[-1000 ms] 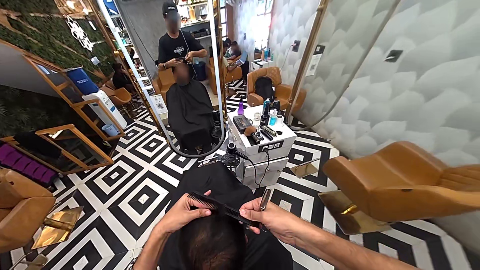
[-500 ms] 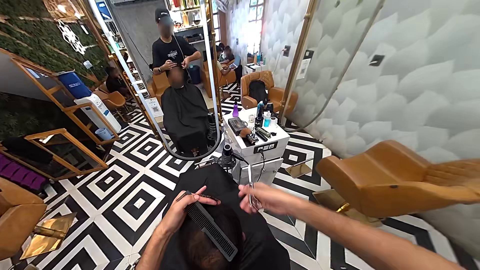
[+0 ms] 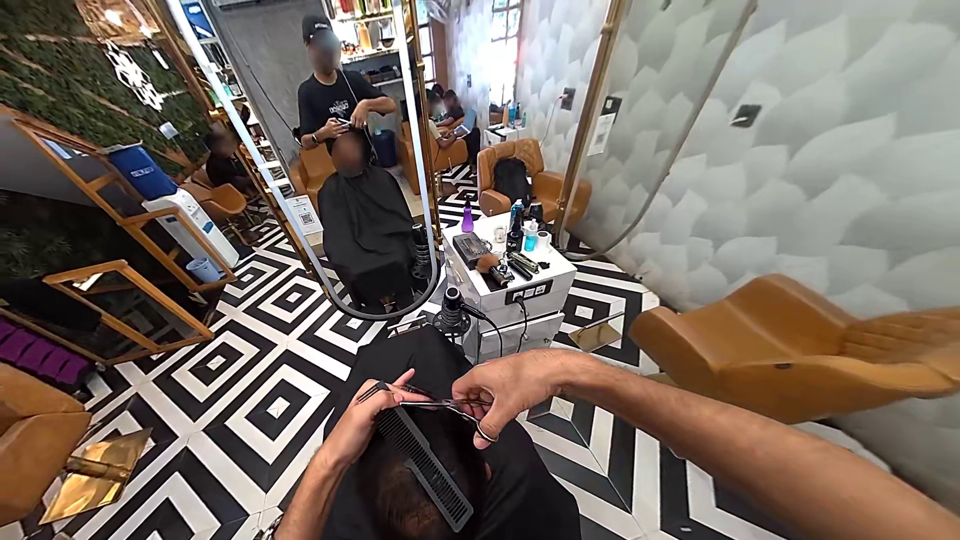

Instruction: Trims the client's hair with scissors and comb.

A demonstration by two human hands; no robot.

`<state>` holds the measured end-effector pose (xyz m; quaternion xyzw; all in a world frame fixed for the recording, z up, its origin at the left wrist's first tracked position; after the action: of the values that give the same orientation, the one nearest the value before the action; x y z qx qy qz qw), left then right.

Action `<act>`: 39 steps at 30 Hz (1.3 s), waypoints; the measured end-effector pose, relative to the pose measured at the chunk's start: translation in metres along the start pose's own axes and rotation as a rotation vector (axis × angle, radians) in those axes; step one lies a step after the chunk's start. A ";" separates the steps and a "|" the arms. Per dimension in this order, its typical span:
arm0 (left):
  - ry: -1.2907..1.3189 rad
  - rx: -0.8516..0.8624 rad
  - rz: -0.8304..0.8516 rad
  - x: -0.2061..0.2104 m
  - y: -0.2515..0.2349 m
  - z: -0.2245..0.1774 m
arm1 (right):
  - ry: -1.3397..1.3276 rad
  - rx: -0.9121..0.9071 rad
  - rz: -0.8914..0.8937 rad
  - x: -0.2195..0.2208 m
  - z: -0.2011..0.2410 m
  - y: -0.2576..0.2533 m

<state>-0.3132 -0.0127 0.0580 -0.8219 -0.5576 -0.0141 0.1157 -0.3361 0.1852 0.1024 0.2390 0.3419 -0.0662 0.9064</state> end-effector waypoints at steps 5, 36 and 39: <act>-0.058 0.029 0.093 0.006 -0.001 -0.003 | -0.056 0.023 0.035 -0.002 -0.003 -0.001; -0.088 -0.031 0.350 -0.006 0.018 0.008 | -0.906 0.081 -0.483 0.086 -0.036 0.015; -0.199 0.009 0.304 0.011 0.012 -0.008 | -0.990 0.062 -0.473 0.087 -0.025 0.023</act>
<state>-0.2969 -0.0086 0.0657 -0.8935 -0.4357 0.0874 0.0644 -0.2785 0.2213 0.0386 0.1223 -0.0829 -0.3828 0.9120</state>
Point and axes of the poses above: each hand's wrist, its own y-axis away from the middle knuckle, its own x-axis out of the palm, z = x × y, the point moved 6 cm from there along -y, towards the middle knuckle, and after that the axes turned 13 degrees about y, right-handed, at the moved point
